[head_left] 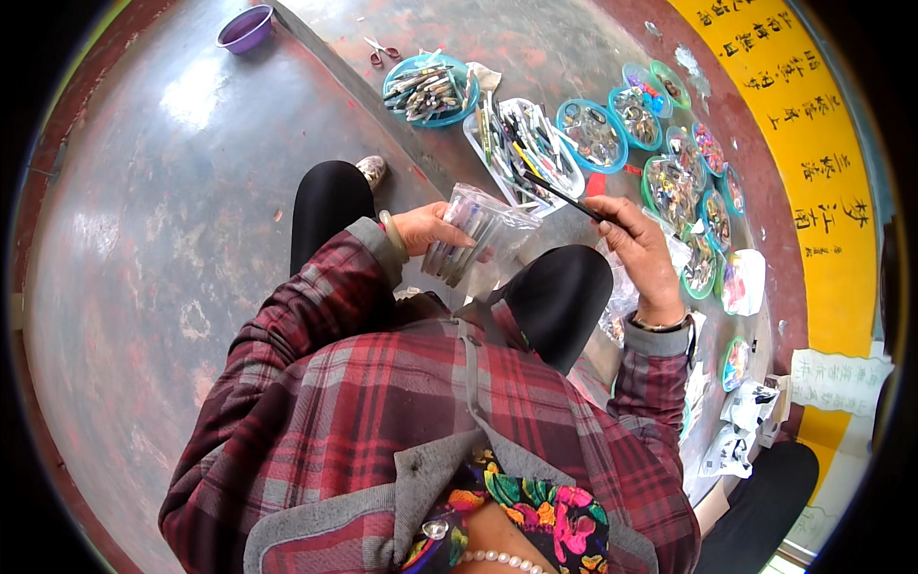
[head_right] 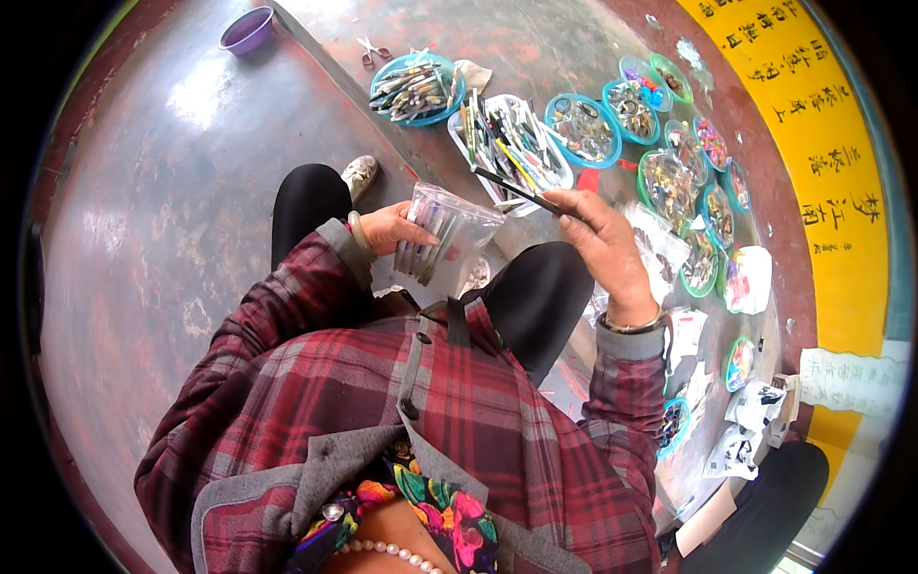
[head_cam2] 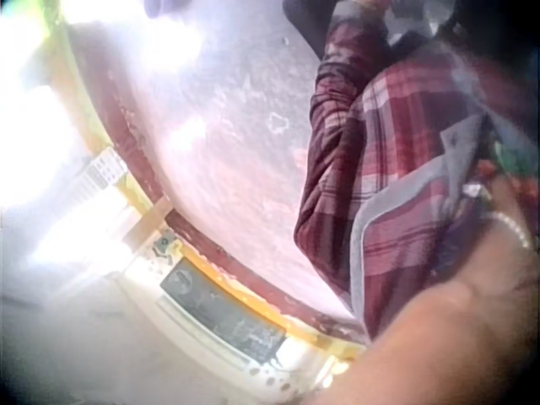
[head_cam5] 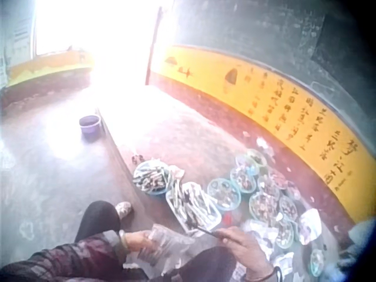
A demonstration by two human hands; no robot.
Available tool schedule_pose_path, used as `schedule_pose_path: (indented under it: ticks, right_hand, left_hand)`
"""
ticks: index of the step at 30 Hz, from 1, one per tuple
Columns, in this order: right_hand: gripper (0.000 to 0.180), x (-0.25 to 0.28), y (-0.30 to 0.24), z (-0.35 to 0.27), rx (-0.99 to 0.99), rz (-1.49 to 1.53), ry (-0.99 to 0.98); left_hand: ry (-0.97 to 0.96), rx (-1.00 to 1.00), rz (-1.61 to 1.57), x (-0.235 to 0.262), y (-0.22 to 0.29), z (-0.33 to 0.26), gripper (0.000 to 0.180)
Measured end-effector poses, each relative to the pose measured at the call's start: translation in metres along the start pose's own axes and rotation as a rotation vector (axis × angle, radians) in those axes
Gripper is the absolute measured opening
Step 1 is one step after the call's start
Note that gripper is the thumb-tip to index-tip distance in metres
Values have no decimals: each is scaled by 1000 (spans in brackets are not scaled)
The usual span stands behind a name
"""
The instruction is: The person sits on the floor and organizes various stationery items, including pens, pencils, and scissors, into a clear plastic bag. They pick up items from a tray and the floor, inspect them, and place them into the bag one by one.
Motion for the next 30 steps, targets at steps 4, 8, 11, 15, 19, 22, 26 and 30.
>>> schedule_pose_path:
  ticks: [4, 8, 11, 15, 19, 22, 26, 30]
  right_hand:
    - [18, 3, 8, 16, -81, 76, -85]
    - [13, -4, -9, 26, 16, -30, -68]
    - [13, -9, -20, 27, 76, -28, -84]
    - [14, -7, -29, 28, 111, -84, -92]
    - [14, -5, -29, 33, 103, -182, -174]
    - [14, -4, -32, 35, 80, -186, -217]
    - [15, -7, -37, 38, 62, -211, -265]
    - [16, -29, -32, 44, -27, -182, -428]
  left_hand:
    - [-50, 60, -2, -7, -3, -4, 55]
    - [-67, 87, 21, -9, -5, -5, 54]
    - [-97, 90, 20, -7, -11, -5, 50]
    - [-73, 93, 18, -6, -9, -6, 45]
    - [-71, 78, 14, -9, -5, -4, 43]
    - [-75, 81, 2, -9, -6, -4, 43]
    - [-57, 98, -18, -10, -7, -5, 43]
    - [-55, 104, -24, -7, -10, -5, 45]
Point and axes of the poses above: each hand's wrist, its own z-axis towards the middle knuckle, its own x-axis out of the back of the hand, y = z × x, the point moved 9 cm from there along z, towards the middle knuckle, and after that the axes turned 14 degrees about -x, right-handed, at the moved point
